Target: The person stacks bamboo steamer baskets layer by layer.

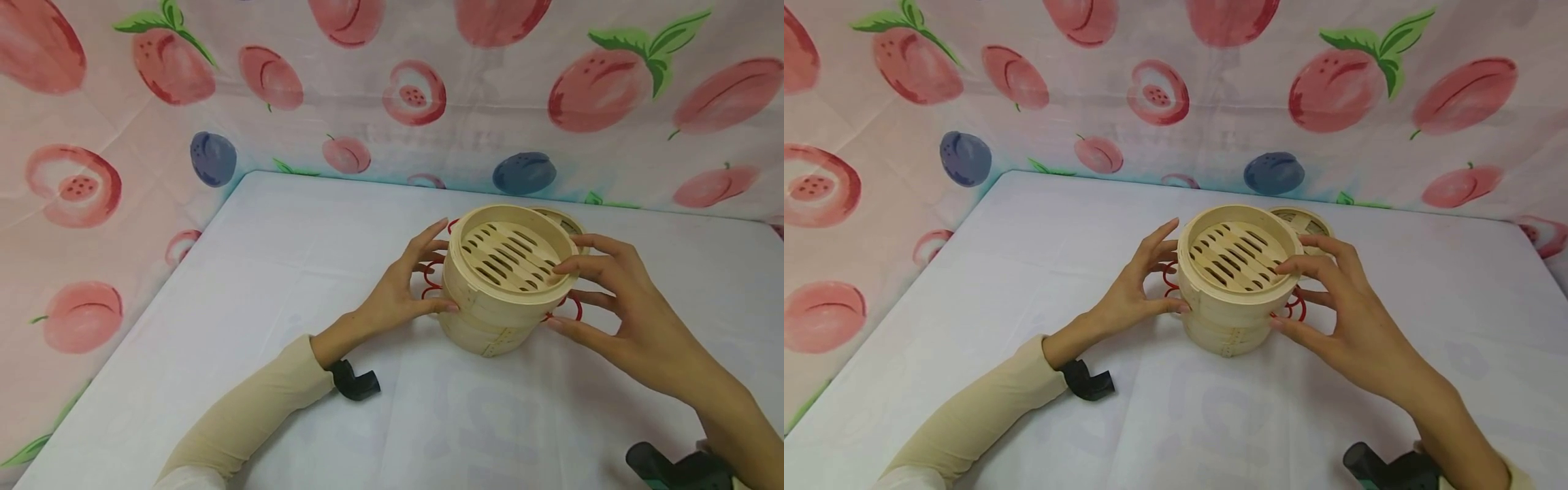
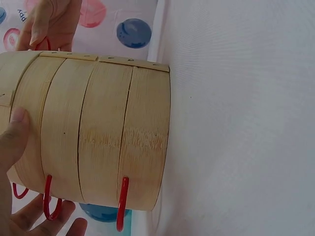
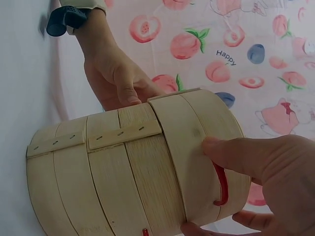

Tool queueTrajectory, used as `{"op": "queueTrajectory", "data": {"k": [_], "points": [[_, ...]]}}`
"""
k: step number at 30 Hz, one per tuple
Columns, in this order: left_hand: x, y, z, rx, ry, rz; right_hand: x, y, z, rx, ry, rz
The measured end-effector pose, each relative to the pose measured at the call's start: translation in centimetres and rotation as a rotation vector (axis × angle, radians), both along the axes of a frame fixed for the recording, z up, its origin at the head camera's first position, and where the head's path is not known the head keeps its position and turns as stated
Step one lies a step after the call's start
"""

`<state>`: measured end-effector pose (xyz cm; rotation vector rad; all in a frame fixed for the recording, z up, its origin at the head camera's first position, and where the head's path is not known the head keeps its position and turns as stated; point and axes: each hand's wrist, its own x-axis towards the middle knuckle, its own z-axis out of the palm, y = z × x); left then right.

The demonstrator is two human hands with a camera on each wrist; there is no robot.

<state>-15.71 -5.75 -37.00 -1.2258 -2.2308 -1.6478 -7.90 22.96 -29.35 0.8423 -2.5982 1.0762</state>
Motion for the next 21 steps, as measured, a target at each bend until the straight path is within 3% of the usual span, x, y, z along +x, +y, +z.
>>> {"op": "queueTrajectory", "data": {"k": [7, 13, 21], "points": [[0.1, 0.0, -0.2, 0.007, -0.005, 0.001, -0.1, 0.1, 0.0, -0.011, 0.013, 0.029], [0.2, 0.0, -0.1, 0.011, -0.010, 0.008, -0.8, 0.7, -0.3, -0.046, 0.028, 0.111], [0.2, 0.0, -0.1, 0.010, -0.003, 0.016, -1.6, 1.7, -0.8, -0.093, -0.048, 0.162]]}}
